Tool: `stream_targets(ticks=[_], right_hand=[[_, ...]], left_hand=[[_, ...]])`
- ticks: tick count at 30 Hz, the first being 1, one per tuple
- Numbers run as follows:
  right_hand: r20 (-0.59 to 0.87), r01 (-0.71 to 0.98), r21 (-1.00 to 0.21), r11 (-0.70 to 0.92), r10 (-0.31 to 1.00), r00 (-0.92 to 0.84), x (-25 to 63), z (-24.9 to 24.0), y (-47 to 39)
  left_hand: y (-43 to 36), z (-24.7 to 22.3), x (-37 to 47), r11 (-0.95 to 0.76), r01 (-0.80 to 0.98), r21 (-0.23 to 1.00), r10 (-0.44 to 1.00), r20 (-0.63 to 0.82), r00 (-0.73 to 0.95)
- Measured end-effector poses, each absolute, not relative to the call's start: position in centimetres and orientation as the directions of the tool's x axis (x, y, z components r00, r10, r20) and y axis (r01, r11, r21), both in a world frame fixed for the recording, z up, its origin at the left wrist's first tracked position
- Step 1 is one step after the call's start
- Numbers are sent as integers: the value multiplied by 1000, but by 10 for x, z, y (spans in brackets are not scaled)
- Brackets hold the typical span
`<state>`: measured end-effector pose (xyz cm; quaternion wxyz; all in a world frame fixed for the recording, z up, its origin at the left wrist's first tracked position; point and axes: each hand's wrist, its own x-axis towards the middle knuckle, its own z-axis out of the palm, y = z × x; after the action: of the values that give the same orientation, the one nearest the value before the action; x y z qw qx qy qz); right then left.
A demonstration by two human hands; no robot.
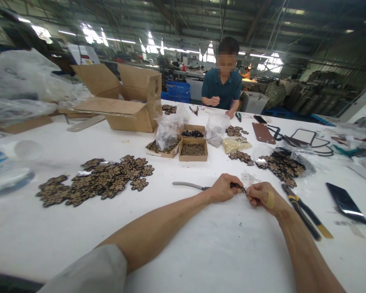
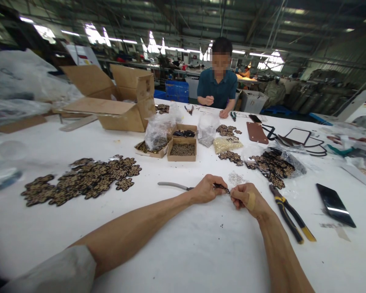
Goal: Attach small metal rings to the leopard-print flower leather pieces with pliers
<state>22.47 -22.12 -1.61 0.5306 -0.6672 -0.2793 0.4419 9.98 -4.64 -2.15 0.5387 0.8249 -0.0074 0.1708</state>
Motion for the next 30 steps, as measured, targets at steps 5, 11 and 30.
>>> stream_targets(ticks=[5, 11, 30], right_hand=[[-328, -94, -943, -319, 845, 422, 225, -15, -224], [-303, -123, -952, -279, 820, 486, 226, -17, -222], [-99, 40, -984, -172, 723, 683, 198, -4, -201]], left_hand=[[-47, -19, 100, -370, -214, 904, 102, 269, 958], [-47, -16, 98, -418, -228, 880, 113, 299, 948], [-53, -16, 90, -776, -339, 532, 138, 668, 731]])
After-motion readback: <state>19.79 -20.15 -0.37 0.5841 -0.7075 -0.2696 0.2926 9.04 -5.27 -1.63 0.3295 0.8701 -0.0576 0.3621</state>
